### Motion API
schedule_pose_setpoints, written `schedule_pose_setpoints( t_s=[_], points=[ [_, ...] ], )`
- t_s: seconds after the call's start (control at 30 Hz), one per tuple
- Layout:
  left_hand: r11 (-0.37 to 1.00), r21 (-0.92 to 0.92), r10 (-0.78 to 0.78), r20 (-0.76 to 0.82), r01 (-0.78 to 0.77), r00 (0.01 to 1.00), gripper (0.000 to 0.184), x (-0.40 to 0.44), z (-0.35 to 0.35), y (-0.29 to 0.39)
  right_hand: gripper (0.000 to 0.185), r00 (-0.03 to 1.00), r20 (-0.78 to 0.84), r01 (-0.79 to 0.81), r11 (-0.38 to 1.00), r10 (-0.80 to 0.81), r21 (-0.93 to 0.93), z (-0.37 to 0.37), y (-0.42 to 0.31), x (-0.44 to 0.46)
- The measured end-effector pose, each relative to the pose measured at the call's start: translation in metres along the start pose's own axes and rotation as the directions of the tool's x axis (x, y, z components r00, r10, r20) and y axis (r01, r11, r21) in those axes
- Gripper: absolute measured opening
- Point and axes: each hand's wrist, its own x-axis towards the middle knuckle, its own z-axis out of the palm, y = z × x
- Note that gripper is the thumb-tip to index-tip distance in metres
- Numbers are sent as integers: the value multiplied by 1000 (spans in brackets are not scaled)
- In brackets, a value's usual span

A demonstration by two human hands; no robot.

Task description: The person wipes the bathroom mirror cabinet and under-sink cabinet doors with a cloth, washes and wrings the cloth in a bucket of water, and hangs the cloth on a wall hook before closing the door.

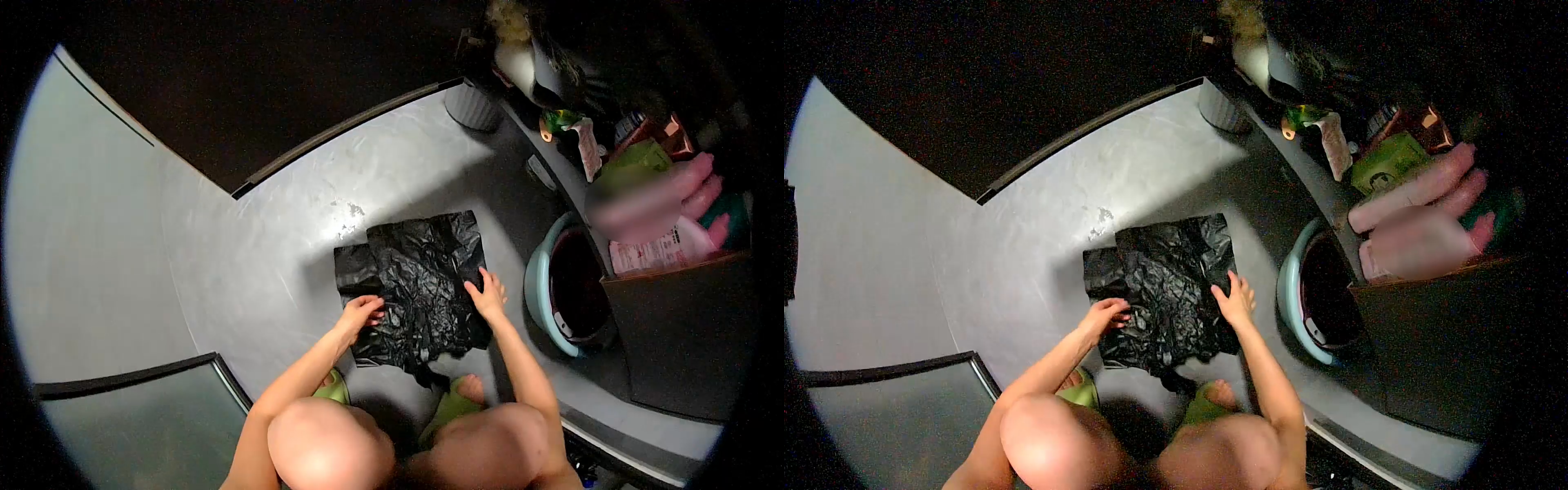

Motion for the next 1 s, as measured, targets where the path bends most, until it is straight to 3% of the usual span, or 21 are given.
schedule_pose_setpoints(
  t_s=[0.07,0.13,0.17,0.23,0.27,0.3,0.33,0.4,0.43,0.47,0.53,0.6,0.63,0.67,0.73,0.8,0.83,0.87,0.93,0.97,1.0],
  points=[
    [967,227,142,-98,-117,985,47,13,19,-7,75,999,1,-47,999,47,25,2,2,4],
    [903,389,276,-199,-182,940,46,20,30,-14,71,974,-133,-190,981,186,-23,12,10,13],
    [905,394,263,-216,-162,940,41,23,35,-13,71,954,-233,-202,979,188,-36,17,15,15],
    [906,398,252,-233,-145,939,35,26,43,-10,68,959,-187,-223,974,214,-32,20,28,23],
    [952,270,189,-164,-140,968,30,24,46,-4,66,961,-143,-245,969,239,-32,22,32,26],
    [983,138,134,-84,-121,987,26,25,49,-1,46,956,-170,-233,971,239,56,26,34,25],
    [983,138,137,-83,-125,987,26,26,51,1,46,956,-173,-231,971,237,57,29,40,29],
    [981,66,180,16,-181,984,16,29,54,5,32,988,-19,-141,946,153,293,32,48,40],
    [985,-58,162,-38,-164,986,11,10,65,25,25,992,-126,54,917,-5,394,20,44,36],
    [959,-242,124,-120,-151,985,9,-11,74,45,23,967,-251,167,869,-51,466,12,38,35],
    [927,-312,184,-107,-209,977,5,-23,51,65,22,983,-177,154,783,-56,602,-47,-4,4],
    [871,-311,310,-252,-380,917,6,-65,45,98,22,989,-95,151,719,-117,678,-84,-34,-29],
    [875,-200,381,-280,-442,881,7,-64,30,94,23,981,-27,147,647,-191,748,-89,-44,-38],
    [863,-86,455,-298,-498,839,9,-59,12,82,27,969,-60,205,640,-241,741,-69,-42,-35],
    [846,240,533,-382,-475,755,13,-27,-27,33,26,968,4,195,766,-249,613,-30,-38,-33],
    [871,412,439,-403,-269,803,16,-10,-48,-8,29,974,-23,215,890,-225,402,9,-30,-26],
    [832,500,461,-386,-239,799,17,3,-61,-27,31,982,-69,189,929,-176,317,44,-11,-10],
    [834,497,459,-388,-237,800,17,14,-67,-38,31,982,-67,189,930,-177,314,46,-9,-10],
    [828,525,433,-377,-197,818,20,27,-74,-51,34,945,-242,282,923,-220,262,45,-6,-15],
    [801,549,485,-358,-240,798,27,30,-78,-54,45,933,-248,302,943,-262,140,39,-4,-13],
    [799,549,488,-356,-244,797,27,27,-75,-52,45,931,-252,304,942,-263,141,36,-4,-14]
  ],
)
